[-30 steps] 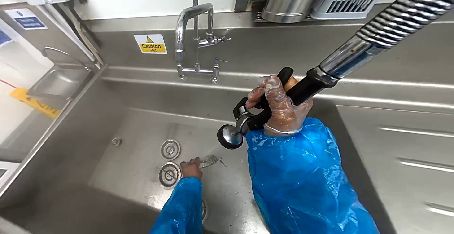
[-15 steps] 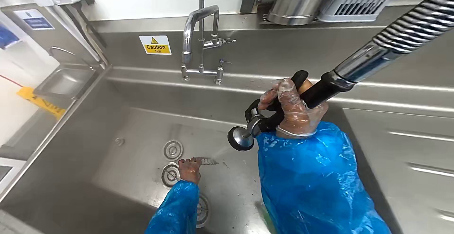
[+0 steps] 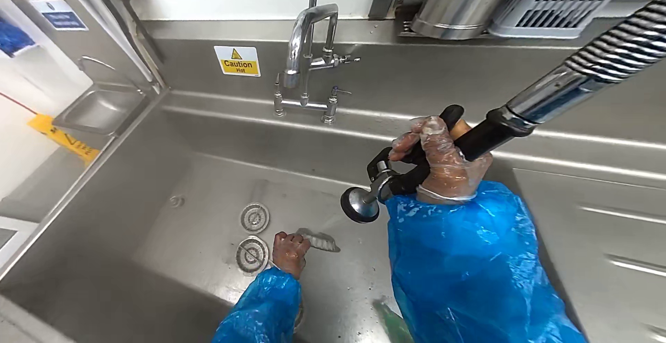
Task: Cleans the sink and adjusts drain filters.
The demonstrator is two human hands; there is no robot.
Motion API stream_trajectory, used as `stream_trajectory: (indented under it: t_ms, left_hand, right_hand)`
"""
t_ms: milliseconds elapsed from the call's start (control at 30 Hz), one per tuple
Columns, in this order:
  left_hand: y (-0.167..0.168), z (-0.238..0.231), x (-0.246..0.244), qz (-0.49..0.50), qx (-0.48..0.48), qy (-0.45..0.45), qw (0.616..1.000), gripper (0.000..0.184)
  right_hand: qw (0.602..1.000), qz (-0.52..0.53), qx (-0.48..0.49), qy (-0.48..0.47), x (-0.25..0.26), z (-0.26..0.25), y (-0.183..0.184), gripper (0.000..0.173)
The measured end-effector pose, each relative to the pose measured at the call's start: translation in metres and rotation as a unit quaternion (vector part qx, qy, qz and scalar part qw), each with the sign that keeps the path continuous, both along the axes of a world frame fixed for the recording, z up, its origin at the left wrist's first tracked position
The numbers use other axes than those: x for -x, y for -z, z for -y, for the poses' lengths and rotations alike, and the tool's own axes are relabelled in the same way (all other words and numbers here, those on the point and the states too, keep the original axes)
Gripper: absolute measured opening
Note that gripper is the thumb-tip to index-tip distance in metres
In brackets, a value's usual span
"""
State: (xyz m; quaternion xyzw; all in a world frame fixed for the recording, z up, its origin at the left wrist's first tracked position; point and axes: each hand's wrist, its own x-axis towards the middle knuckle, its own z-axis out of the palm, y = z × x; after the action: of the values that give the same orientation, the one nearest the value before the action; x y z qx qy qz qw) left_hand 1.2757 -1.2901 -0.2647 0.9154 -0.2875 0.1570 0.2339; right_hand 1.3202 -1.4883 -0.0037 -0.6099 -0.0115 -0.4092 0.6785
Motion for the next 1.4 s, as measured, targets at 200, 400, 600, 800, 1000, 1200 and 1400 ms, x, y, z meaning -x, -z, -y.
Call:
stream_trajectory:
  t_ms: [200, 400, 600, 800, 1000, 1200, 1400]
  left_hand:
    - [0.026, 0.003, 0.004, -0.504, -0.151, -0.046, 0.849, 0.041]
    - [0.103, 0.006, 0.034, -0.666, 0.050, -0.168, 0.725, 0.031]
    - [0.135, -0.007, 0.062, -0.720, 0.001, -0.154, 0.677, 0.038]
    - [0.125, -0.062, -0.033, -0.614, -0.003, -0.281, 0.737, 0.043]
    - [0.188, -0.099, -0.120, -0.445, -0.211, -0.250, 0.834, 0.056]
    - [0.166, -0.094, -0.136, -0.501, -0.177, -0.249, 0.810, 0.044]
    - [0.108, -0.093, -0.161, -0.518, 0.188, -0.312, 0.774, 0.029]
  right_hand:
    - [0.998, 0.012, 0.067, -0.019, 0.003, 0.031, 0.008, 0.007]
    - [0.994, -0.005, 0.110, -0.004, -0.008, 0.058, 0.003, 0.009]
    - [0.994, 0.029, 0.087, -0.065, -0.029, 0.056, 0.014, 0.017]
    - [0.989, 0.028, 0.049, -0.136, -0.041, 0.025, 0.018, 0.024]
    - [0.989, 0.014, 0.066, -0.131, -0.049, 0.031, 0.021, 0.027]
    - [0.995, 0.021, 0.042, -0.084, -0.042, 0.028, 0.030, 0.039]
    - [0.993, 0.034, 0.041, -0.109, -0.045, 0.006, 0.032, 0.036]
